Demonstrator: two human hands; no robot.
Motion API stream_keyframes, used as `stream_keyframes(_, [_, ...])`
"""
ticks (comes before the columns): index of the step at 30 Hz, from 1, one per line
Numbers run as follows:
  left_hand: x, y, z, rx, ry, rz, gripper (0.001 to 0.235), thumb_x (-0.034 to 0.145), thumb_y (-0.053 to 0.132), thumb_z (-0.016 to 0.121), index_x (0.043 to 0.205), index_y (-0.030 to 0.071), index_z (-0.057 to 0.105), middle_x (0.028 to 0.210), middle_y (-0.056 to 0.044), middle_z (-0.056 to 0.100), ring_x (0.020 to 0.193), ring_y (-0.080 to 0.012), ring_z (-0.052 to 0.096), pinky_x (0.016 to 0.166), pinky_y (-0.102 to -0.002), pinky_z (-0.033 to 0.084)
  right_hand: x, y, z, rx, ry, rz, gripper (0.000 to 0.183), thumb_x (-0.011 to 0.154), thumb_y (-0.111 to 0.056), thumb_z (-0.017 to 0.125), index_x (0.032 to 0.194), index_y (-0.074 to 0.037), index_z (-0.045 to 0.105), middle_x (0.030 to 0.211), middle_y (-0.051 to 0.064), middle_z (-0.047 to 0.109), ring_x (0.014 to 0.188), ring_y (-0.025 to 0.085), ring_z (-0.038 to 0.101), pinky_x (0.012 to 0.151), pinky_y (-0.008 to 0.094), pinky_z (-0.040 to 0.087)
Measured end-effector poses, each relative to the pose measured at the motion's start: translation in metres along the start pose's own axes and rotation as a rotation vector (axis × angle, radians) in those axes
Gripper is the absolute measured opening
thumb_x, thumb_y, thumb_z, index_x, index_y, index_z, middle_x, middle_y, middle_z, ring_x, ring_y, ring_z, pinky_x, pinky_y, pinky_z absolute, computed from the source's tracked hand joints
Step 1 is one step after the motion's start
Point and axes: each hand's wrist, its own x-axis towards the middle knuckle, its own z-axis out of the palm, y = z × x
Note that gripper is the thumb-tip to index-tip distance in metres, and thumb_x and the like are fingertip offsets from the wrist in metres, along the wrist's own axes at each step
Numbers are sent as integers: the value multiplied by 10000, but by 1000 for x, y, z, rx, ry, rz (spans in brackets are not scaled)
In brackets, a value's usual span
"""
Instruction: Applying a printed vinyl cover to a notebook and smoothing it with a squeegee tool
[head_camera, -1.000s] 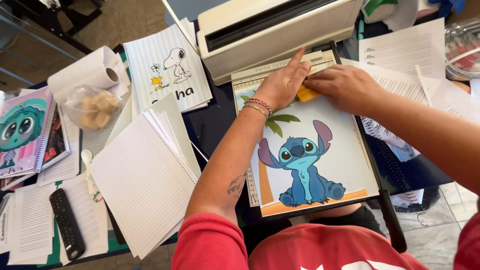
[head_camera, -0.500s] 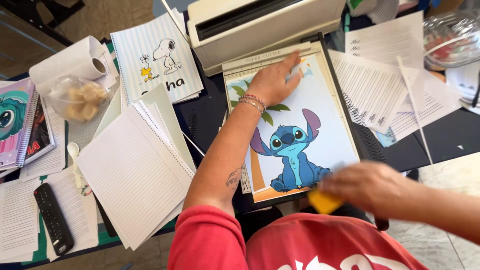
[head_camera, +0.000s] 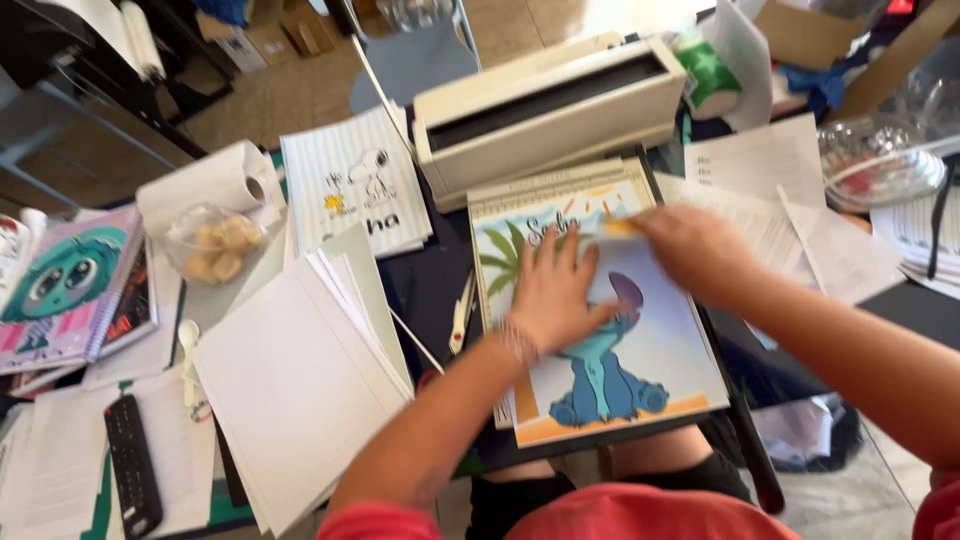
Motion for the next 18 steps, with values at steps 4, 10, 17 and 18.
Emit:
stream_keyframes(4, [-26,14,-42,-64,-414,-166,1092,819,890,307,1579,109,374,1632,-341,260,1528,-561,147,1161,-772,108,25,-24,-4,97,-469,-37,433,973,-47,491,1378,-172,579,1269,50,690,1242,227,652,1083,377,504])
stream_keyframes(10, [-33,14,-35,-96,-478,-180,1064,860,849,292,1619,103,281,1648,-360,172,1528,-588,75,1130,-813,73,26,4,64,-197,-150,-28,201,989,-148,515,1139,-209,633,1043,0,688,1029,200,687,868,318,531])
stream_keyframes(17, [-34,16,-40,-96,-490,-189,1048,876,831,279,1630,105,244,1661,-349,144,1540,-571,38,1132,-811,30,46,40,51,-122,-306,124,194,1034,-169,594,1161,-204,736,1099,22,760,1106,215,742,864,314,604])
stream_keyframes(18, [-33,17,-32,-99,-481,-192,1048,876,831,279,1630,105,244,1661,-349,144,1540,-571,38,1132,-811,30,48,46,43,-129,-303,118,194,1034,-169,594,1161,-204,736,1099,22,760,1106,215,742,864,314,604])
